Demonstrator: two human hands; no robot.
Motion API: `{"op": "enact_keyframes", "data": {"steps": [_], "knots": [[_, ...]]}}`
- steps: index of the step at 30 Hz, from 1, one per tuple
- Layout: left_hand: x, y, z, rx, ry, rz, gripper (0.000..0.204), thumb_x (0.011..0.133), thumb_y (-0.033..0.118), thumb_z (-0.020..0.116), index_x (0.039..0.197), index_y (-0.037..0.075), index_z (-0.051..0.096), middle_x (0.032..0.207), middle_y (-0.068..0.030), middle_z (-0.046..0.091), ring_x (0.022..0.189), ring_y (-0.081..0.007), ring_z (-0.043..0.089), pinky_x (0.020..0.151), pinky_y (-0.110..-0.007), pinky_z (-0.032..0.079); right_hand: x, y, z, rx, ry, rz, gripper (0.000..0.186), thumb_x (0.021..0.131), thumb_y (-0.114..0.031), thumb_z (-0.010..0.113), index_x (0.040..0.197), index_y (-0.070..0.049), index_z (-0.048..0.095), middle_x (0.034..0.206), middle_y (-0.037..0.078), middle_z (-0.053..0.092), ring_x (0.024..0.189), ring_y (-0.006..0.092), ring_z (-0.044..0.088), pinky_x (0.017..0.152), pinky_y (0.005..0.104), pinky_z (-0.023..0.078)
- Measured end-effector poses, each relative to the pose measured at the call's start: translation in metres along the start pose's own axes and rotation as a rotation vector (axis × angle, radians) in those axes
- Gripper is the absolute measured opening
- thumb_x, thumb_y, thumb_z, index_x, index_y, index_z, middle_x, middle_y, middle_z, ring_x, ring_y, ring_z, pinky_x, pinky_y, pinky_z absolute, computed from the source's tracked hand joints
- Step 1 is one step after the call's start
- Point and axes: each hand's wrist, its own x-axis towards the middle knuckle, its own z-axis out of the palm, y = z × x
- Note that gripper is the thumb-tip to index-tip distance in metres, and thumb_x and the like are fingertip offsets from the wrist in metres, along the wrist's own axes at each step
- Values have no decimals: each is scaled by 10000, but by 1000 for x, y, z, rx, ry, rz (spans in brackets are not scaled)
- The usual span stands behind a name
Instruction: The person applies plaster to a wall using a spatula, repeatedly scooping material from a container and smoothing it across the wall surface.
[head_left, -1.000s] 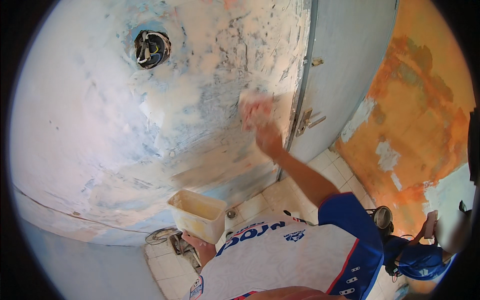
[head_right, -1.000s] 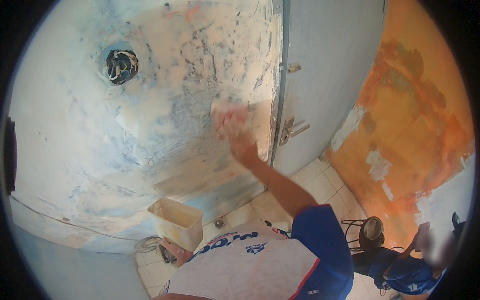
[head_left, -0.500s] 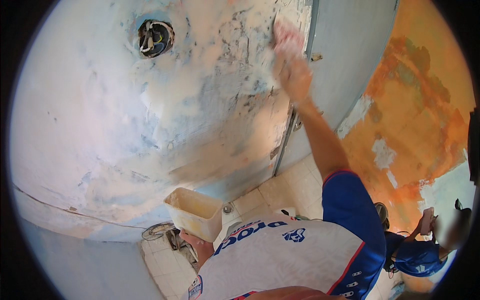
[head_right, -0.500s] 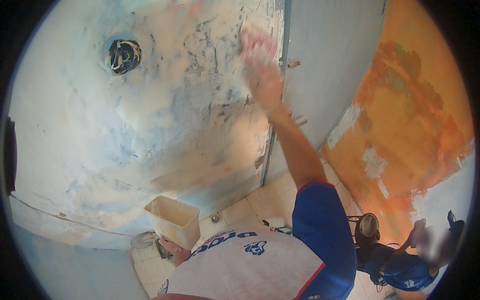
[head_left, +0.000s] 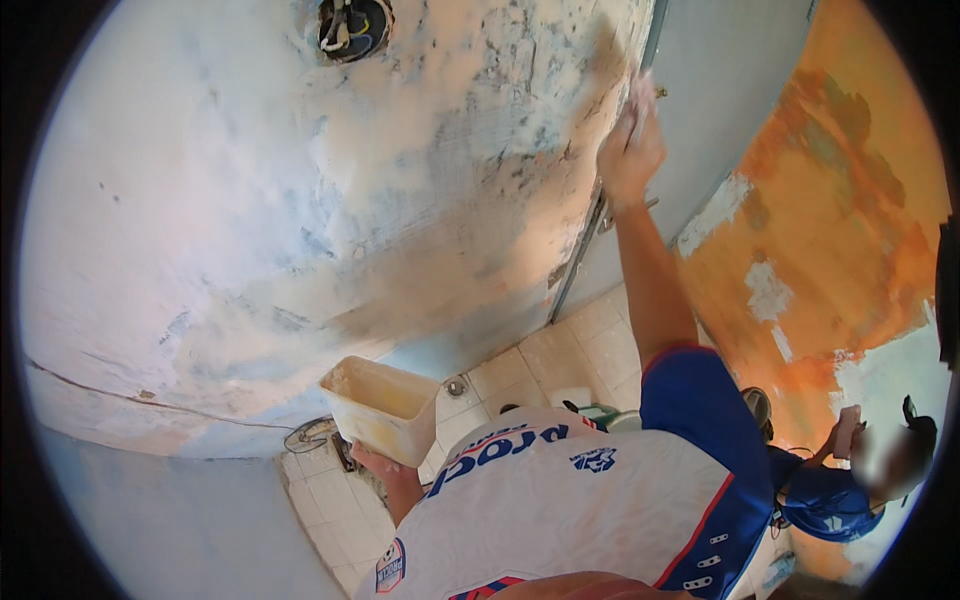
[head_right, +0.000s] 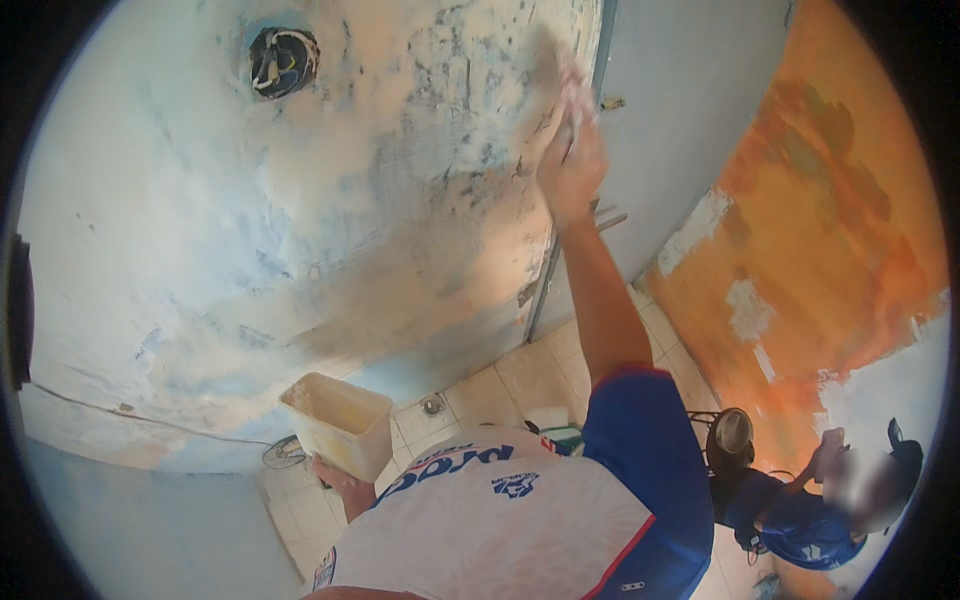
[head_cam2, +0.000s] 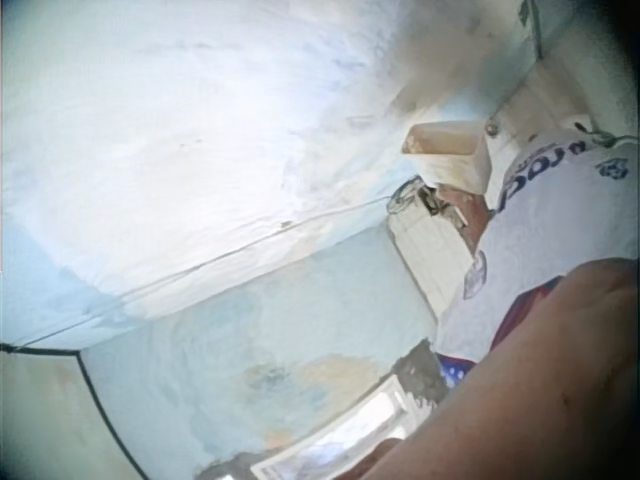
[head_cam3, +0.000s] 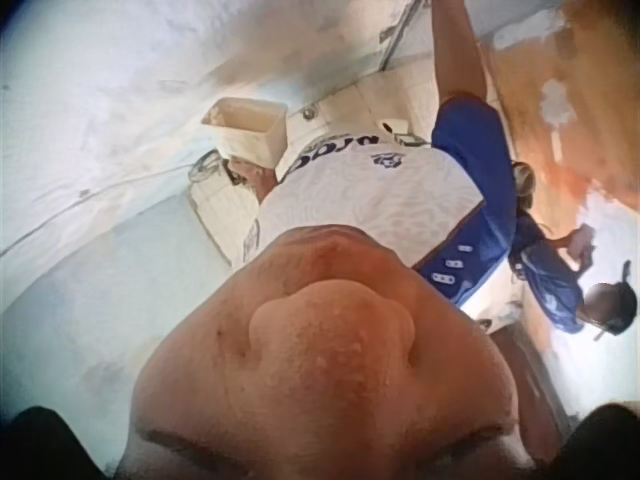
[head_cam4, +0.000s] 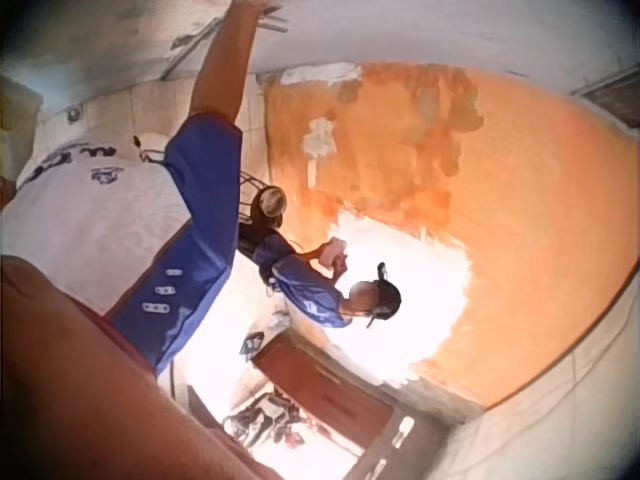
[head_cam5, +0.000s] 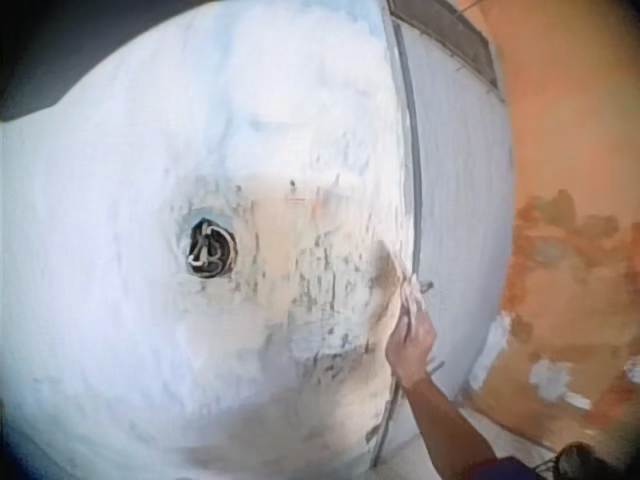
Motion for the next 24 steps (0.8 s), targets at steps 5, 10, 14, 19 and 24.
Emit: {"op": "enact_keyframes", "data": {"steps": [5,10,14,19,24], "knots": [[-4,0,24,7,56,14,587,960,430,323,1416,99,486,1387,-114,547,1283,-328,526,1055,-495,467,-69,13,8,-99,-256,14,329,934,-56,564,1250,-4,638,1060,232,693,919,425,678,787,440,548],[-2,2,31,14,76,-15,615,958,452,323,1443,101,466,1420,-112,530,1290,-328,518,1076,-503,447,-268,-88,-48,205,-805,244,476,867,19,594,1338,-46,612,1170,228,682,1064,407,664,897,418,558],[0,12,18,41,-116,26,620,962,464,324,1441,98,470,1454,-116,509,1318,-319,502,1090,-498,435,-275,-123,-72,321,-879,747,419,1035,-223,530,1382,12,542,1235,201,672,1106,303,670,989,374,502],[25,27,6,175,-381,233,638,941,443,409,1445,53,454,1390,-167,561,1262,-335,567,1032,-479,515,-145,-158,-87,920,-609,1076,323,1023,-78,586,1343,-50,570,1184,53,652,993,130,632,836,290,532],[37,40,25,-25,-507,279,737,896,466,497,1502,64,383,1422,-180,526,1291,-340,543,1055,-474,502,-79,-234,-116,1276,-692,922,357,973,46,564,1329,58,531,1242,147,643,1080,182,642,939,346,529]]}}
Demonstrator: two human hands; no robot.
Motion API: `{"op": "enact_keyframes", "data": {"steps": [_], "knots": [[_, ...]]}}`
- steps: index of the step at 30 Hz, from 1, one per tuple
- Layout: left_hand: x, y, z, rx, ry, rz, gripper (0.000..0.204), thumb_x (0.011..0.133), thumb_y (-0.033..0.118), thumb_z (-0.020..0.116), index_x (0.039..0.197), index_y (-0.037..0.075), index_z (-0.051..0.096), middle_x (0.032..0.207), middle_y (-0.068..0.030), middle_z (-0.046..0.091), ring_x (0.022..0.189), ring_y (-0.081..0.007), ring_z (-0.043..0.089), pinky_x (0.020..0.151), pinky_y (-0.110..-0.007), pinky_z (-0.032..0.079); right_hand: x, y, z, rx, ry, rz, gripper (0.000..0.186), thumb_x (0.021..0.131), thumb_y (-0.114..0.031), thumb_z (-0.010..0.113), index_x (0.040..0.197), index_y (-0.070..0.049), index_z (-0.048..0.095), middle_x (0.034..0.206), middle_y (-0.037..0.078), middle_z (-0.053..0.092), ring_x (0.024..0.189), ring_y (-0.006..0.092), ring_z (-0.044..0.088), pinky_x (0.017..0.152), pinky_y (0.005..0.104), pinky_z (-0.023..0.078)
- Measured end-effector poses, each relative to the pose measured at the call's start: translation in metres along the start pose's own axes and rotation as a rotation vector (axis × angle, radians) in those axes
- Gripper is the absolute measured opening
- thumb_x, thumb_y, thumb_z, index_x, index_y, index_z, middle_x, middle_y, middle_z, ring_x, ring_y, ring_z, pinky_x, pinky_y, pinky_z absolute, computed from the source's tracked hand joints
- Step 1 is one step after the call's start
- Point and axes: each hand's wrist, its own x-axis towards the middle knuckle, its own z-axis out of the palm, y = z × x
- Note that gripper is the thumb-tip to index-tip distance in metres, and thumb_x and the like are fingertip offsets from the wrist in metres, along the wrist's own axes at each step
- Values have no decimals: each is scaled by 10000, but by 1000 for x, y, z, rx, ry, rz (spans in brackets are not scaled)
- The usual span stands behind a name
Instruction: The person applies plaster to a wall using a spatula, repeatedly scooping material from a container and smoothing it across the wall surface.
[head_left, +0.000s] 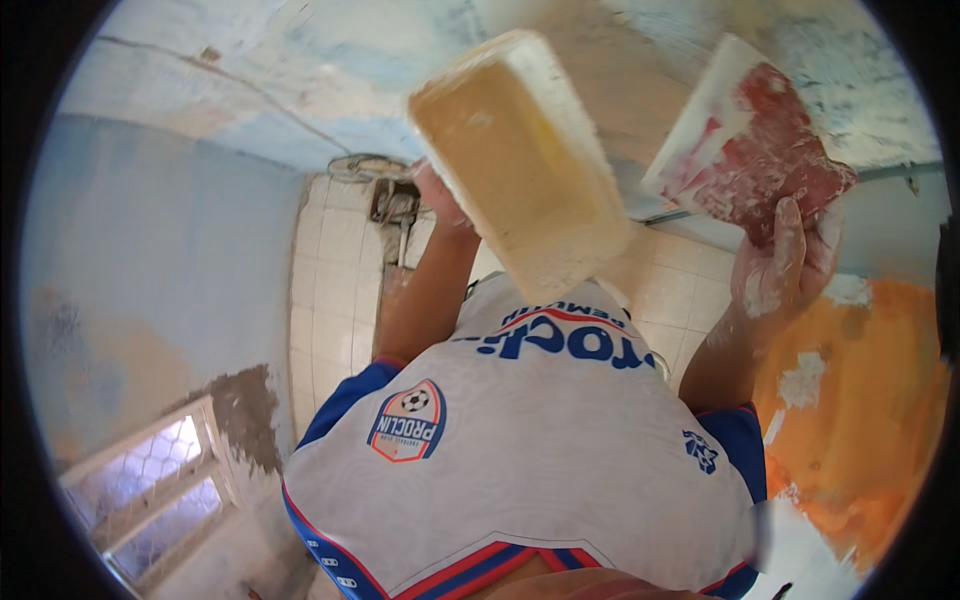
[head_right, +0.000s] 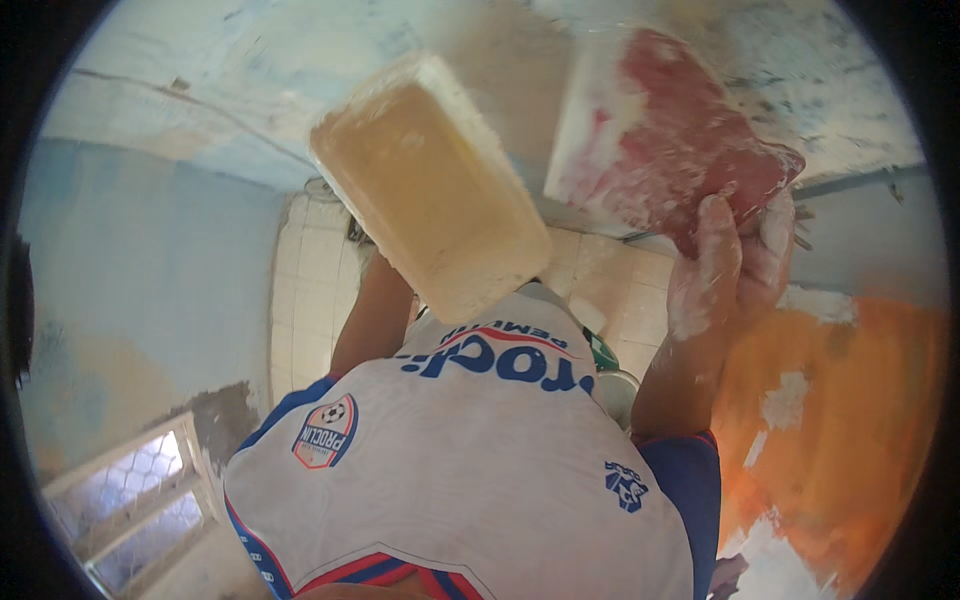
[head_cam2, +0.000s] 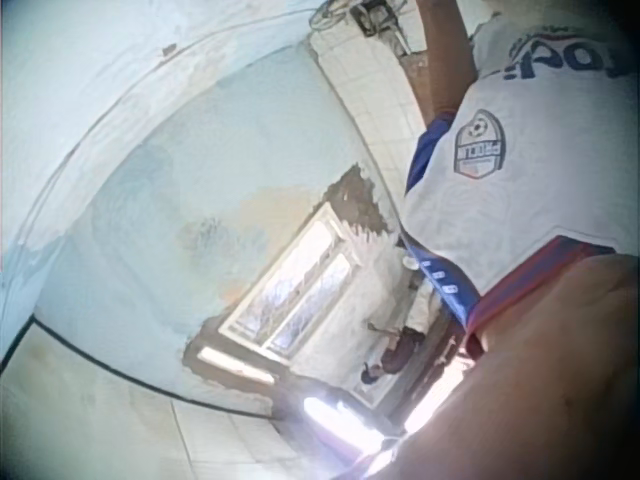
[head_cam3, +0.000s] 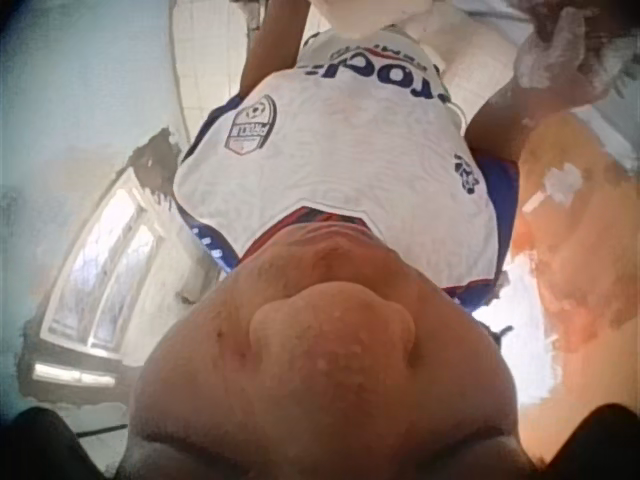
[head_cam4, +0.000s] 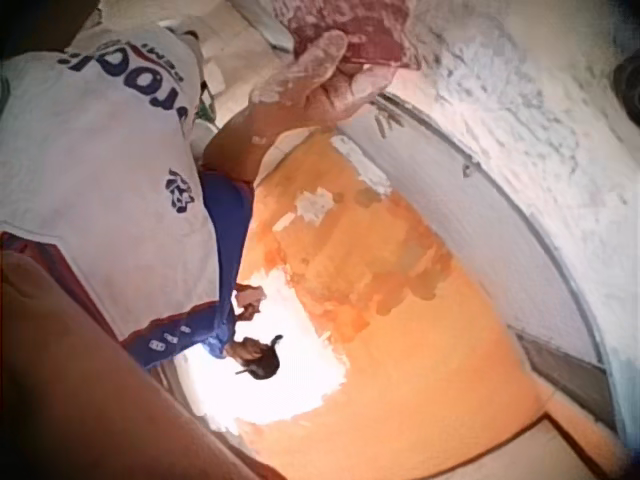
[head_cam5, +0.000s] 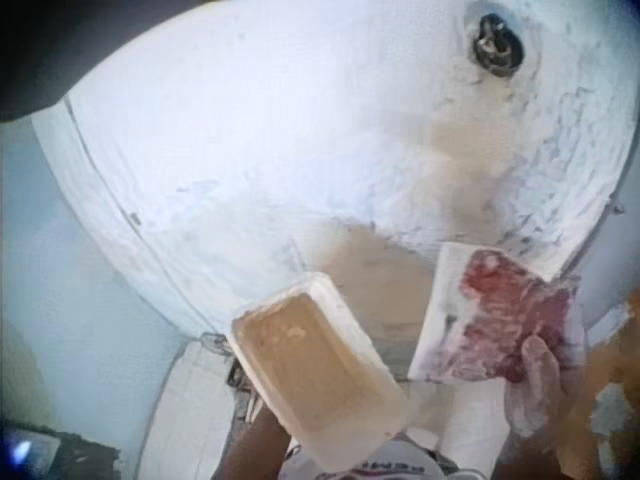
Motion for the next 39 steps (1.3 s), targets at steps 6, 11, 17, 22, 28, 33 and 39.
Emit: {"op": "enact_keyframes", "data": {"steps": [6,11,17,22,28,33,39], "knots": [[8,8,16,-13,9,57,781,868,467,526,1519,73,349,1435,-179,512,1301,-339,533,1065,-475,492,-12,-28,77,-716,-514,104,312,971,23,529,1279,53,570,1134,179,697,1007,204,698,917,318,521],[12,11,25,-16,-24,54,823,845,468,550,1533,80,320,1445,-179,500,1310,-339,525,1074,-475,484,-22,-2,95,-710,-595,178,438,881,85,478,1310,29,548,1197,255,657,1107,398,652,959,404,506],[10,23,40,11,-79,38,876,818,469,579,1550,89,286,1458,-179,485,1320,-338,515,1085,-476,475,-20,17,102,-545,-728,284,490,833,93,449,1311,31,540,1201,268,652,1115,444,626,970,443,493],[12,25,45,23,-113,23,923,795,470,603,1565,96,258,1468,-179,473,1329,-338,506,1094,-477,467,-34,20,100,-537,-644,399,495,824,96,436,1304,37,544,1159,265,665,1088,439,636,965,438,493],[11,26,50,30,-127,12,982,767,471,632,1582,105,224,1481,-179,458,1339,-338,496,1104,-478,457,-45,23,99,-488,-504,439,458,864,82,448,1308,39,550,1132,252,672,1068,381,663,958,387,489],[15,27,51,35,-146,11,1033,744,472,656,1596,112,195,1491,-179,446,1347,-337,488,1113,-478,450,-47,23,101,-427,-427,454,377,935,38,504,1310,46,547,1145,214,670,1077,281,656,957,355,487],[14,34,48,145,-154,2,1098,699,446,671,1616,122,160,1502,-170,432,1366,-339,467,1145,-479,411,-48,27,94,-252,-405,551,390,989,45,492,1379,68,477,1239,139,633,1163,166,596,1009,296,459]]}}
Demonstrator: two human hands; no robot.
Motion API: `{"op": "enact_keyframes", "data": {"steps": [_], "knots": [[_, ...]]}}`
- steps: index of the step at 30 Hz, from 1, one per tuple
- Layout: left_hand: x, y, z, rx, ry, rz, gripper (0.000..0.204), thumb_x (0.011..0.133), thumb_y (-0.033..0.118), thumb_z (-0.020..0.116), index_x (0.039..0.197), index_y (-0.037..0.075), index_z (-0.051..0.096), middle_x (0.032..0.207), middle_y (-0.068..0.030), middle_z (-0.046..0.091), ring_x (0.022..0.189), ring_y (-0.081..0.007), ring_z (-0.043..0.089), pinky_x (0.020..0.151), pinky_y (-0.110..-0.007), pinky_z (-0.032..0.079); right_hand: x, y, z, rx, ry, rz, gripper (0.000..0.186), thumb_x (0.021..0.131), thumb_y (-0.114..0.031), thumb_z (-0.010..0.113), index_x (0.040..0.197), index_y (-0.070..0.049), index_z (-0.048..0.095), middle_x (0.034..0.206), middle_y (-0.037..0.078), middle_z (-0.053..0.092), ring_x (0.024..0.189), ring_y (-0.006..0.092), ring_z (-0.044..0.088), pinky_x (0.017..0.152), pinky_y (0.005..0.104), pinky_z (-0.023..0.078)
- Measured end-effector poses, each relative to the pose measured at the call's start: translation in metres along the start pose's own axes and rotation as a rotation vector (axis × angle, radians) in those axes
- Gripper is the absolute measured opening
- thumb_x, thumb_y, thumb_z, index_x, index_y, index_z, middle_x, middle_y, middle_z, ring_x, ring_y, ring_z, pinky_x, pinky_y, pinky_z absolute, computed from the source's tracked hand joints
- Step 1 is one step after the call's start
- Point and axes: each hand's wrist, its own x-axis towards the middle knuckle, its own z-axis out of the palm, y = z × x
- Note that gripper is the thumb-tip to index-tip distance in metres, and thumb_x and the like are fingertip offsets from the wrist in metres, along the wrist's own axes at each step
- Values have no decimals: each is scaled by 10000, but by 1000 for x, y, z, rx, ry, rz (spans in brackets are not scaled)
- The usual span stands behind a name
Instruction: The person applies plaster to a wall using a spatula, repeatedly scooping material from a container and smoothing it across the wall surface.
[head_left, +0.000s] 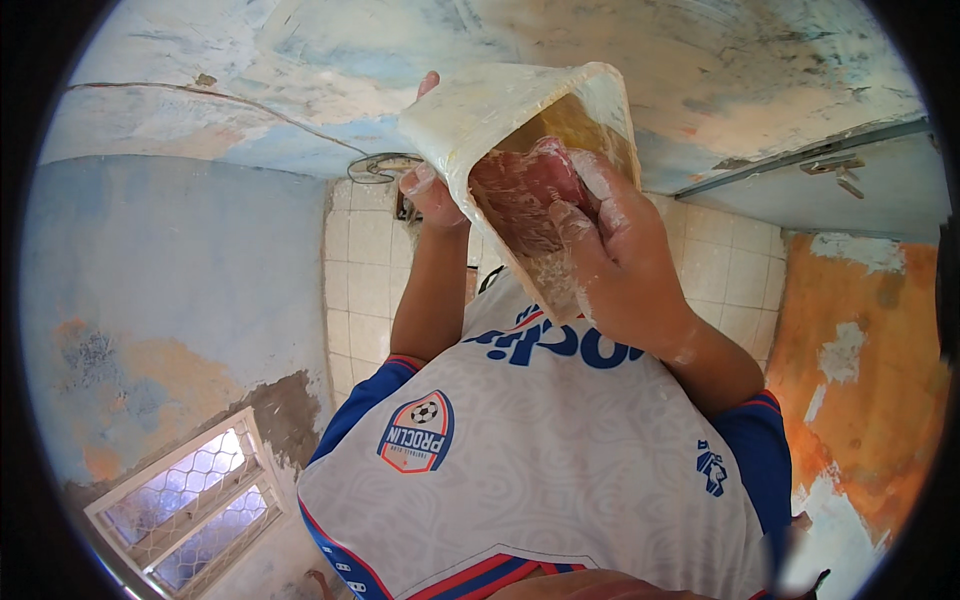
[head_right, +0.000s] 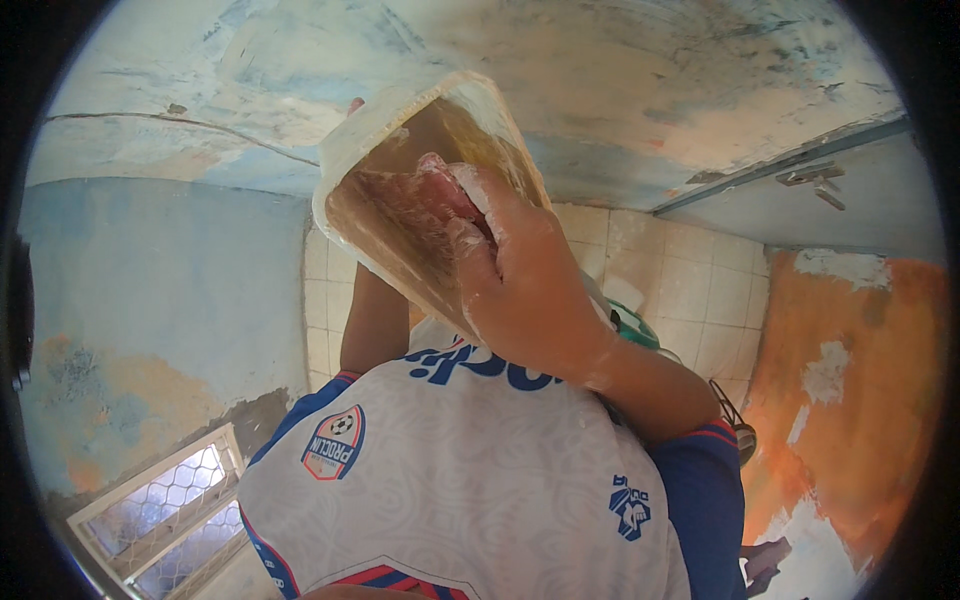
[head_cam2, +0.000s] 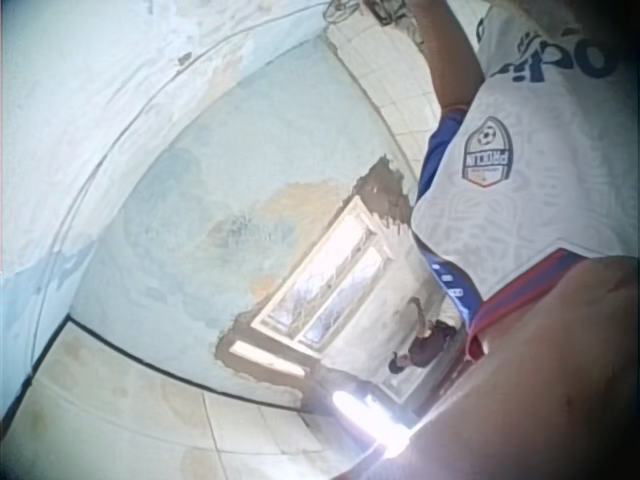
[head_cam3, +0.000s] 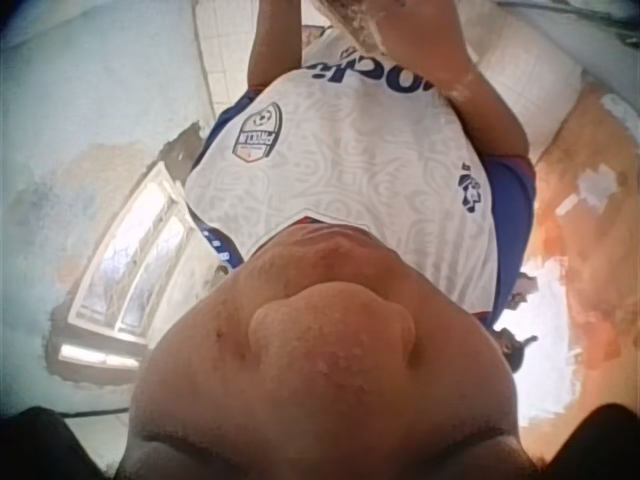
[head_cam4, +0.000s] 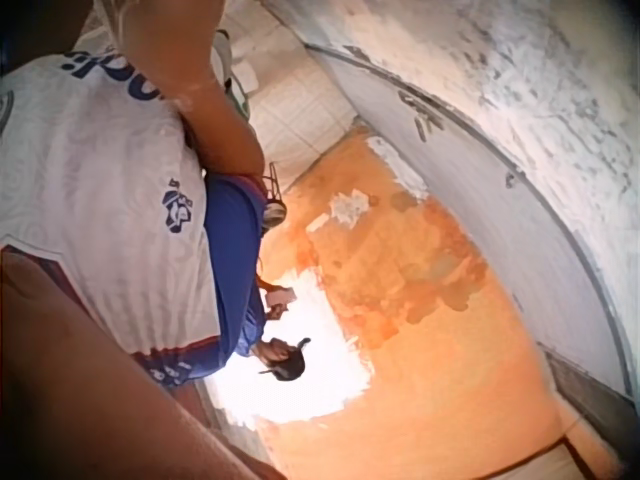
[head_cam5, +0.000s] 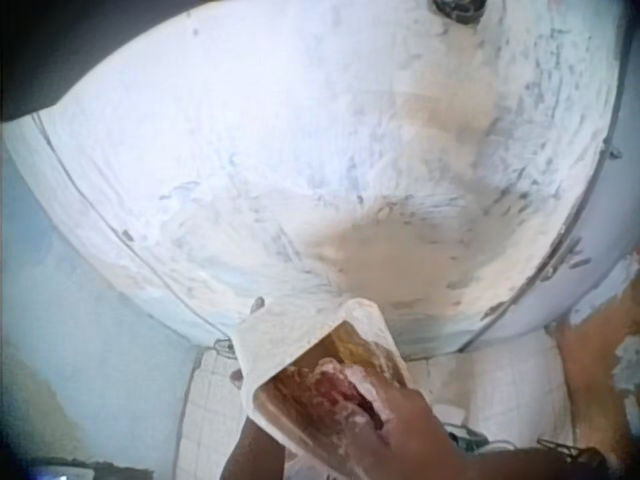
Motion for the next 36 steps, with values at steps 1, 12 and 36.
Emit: {"op": "enact_keyframes", "data": {"steps": [1,12,36], "knots": [[0,1,2,43,42,-10,1093,703,450,665,1615,118,161,1498,-169,436,1367,-338,466,1147,-477,407,0,2,0,60,-4,17,400,995,52,481,1393,71,461,1256,128,623,1177,153,586,1022,287,451],[-14,-17,-53,-99,-28,1,746,922,491,525,1486,17,408,1387,-148,574,1247,-282,587,1052,-431,494,15,-6,-38,471,32,121,424,998,34,484,1418,68,435,1280,141,627,1163,143,593,1009,294,478],[-24,-68,-20,-238,414,-379,624,948,431,336,1433,64,473,1398,-132,559,1256,-327,564,1047,-465,481,17,17,-191,737,671,-514,503,979,27,540,1464,-12,413,1379,154,578,1228,266,602,1054,419,504]]}}
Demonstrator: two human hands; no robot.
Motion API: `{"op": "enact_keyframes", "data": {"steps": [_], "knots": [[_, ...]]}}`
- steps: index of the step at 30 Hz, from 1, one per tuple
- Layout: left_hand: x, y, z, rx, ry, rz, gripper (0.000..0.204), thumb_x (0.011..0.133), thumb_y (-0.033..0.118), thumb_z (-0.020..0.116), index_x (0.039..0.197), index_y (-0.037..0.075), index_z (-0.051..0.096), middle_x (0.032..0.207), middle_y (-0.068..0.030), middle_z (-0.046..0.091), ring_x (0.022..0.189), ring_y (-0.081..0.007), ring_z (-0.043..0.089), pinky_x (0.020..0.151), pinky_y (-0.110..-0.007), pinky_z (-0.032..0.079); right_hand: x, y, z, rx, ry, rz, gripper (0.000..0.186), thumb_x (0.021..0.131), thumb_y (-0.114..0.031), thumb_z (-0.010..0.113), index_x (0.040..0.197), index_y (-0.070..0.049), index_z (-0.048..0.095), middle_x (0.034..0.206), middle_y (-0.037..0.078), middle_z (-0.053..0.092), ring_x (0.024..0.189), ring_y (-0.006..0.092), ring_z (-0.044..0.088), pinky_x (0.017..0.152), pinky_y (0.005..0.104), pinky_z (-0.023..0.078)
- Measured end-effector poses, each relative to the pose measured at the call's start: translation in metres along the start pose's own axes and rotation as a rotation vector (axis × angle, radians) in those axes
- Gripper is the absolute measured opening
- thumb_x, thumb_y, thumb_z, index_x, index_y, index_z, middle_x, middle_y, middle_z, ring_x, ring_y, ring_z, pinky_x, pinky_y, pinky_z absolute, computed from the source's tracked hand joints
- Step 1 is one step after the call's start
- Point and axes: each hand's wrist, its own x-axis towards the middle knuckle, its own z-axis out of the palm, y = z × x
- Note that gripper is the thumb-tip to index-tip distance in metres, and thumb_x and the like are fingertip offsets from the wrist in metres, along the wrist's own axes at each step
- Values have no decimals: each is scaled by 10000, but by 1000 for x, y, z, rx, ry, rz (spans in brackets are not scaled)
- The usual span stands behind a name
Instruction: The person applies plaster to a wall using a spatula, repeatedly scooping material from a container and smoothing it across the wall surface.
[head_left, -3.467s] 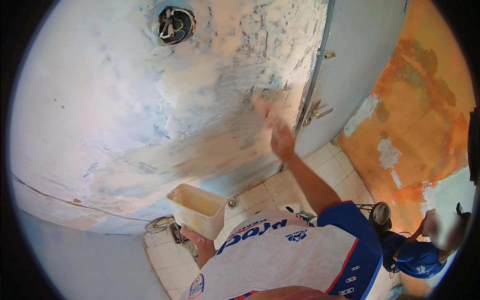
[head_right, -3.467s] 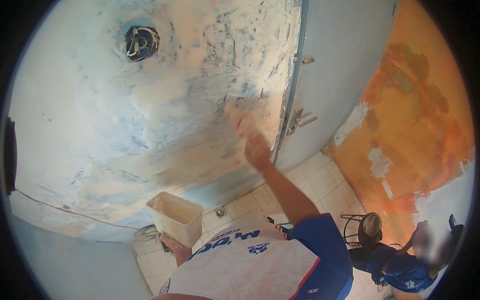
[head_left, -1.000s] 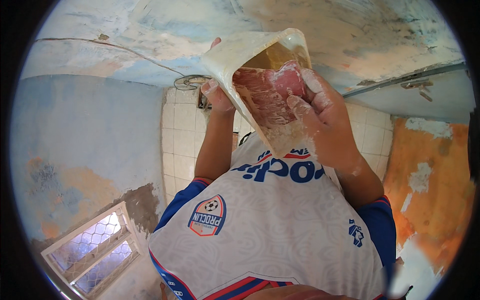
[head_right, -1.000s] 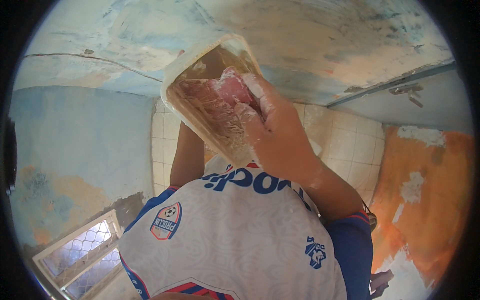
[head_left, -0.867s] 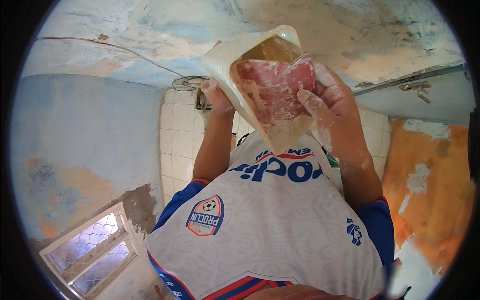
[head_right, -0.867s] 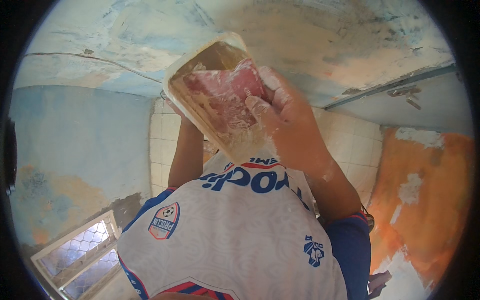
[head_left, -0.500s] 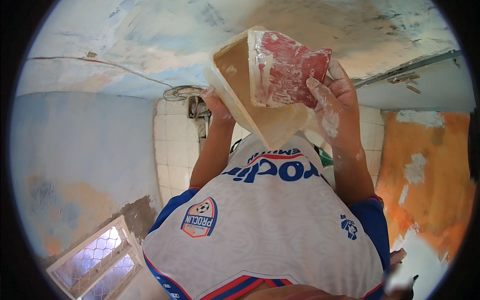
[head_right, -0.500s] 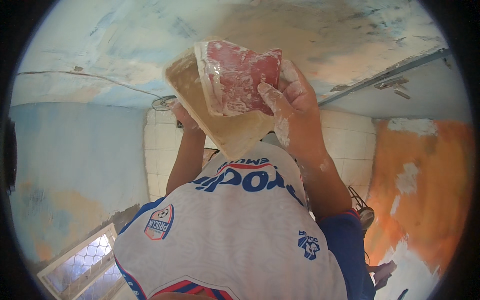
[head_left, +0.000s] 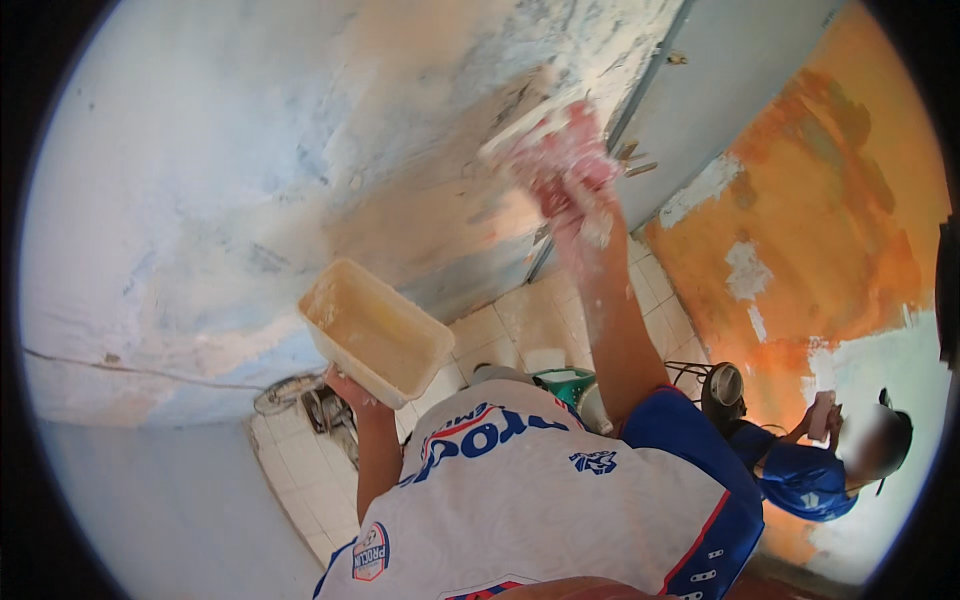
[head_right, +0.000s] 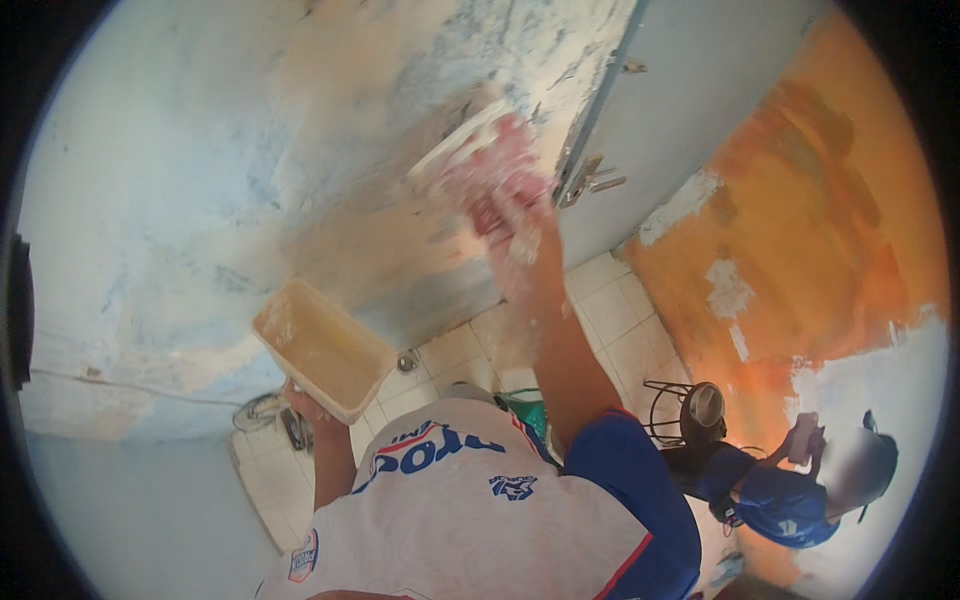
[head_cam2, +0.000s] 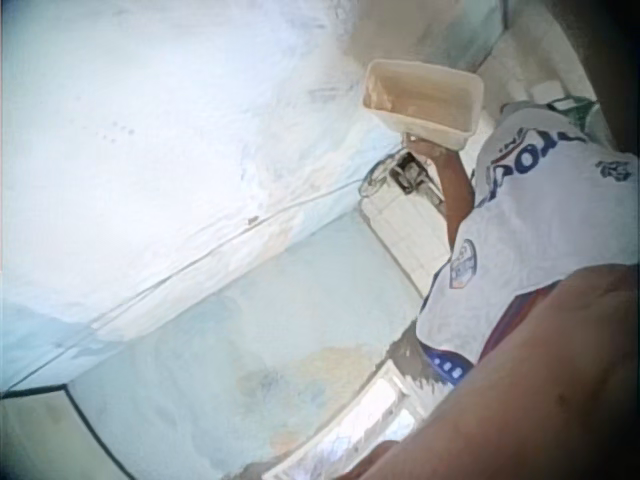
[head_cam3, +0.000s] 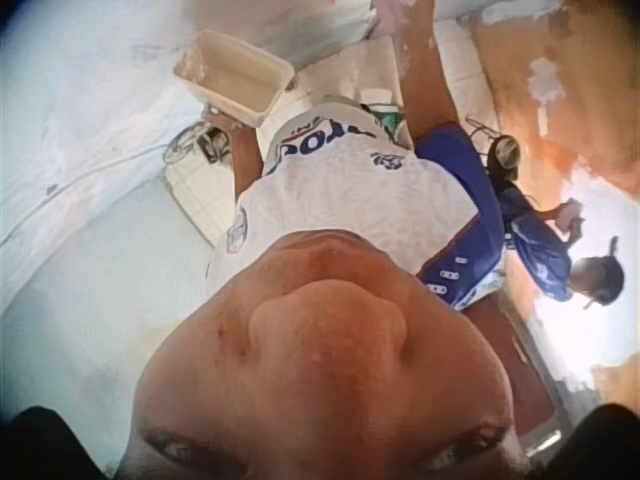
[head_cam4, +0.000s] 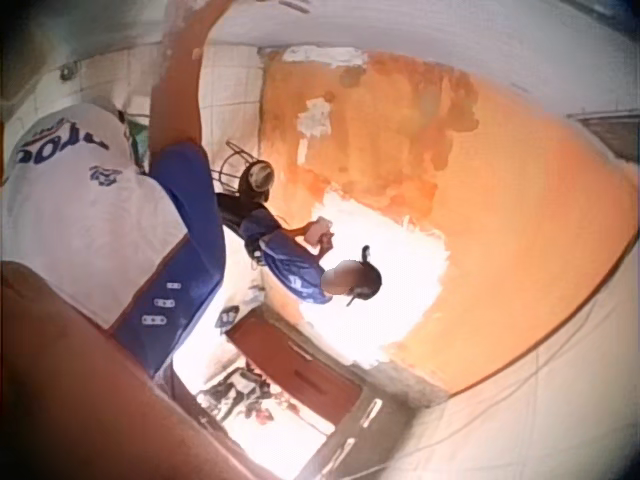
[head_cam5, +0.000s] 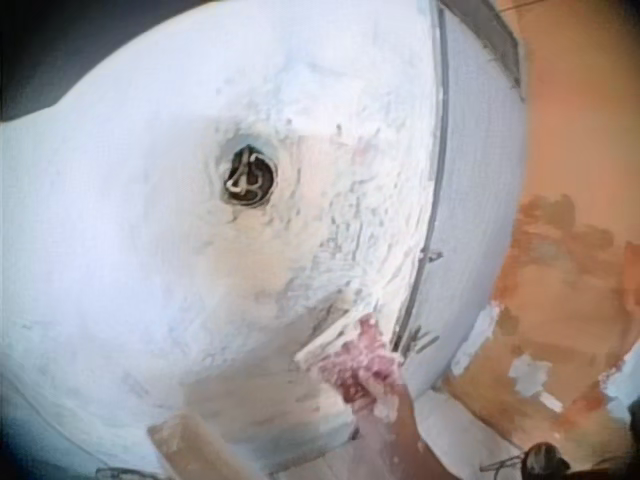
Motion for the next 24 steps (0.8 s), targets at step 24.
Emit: {"op": "enact_keyframes", "data": {"steps": [24], "knots": [[-23,6,-35,9,87,4,639,938,469,350,1434,81,458,1408,-103,536,1275,-310,532,1067,-462,454,85,52,-79,-1570,16,-1045,387,886,27,561,1268,47,616,1209,281,641,1110,418,626,941,458,514]]}}
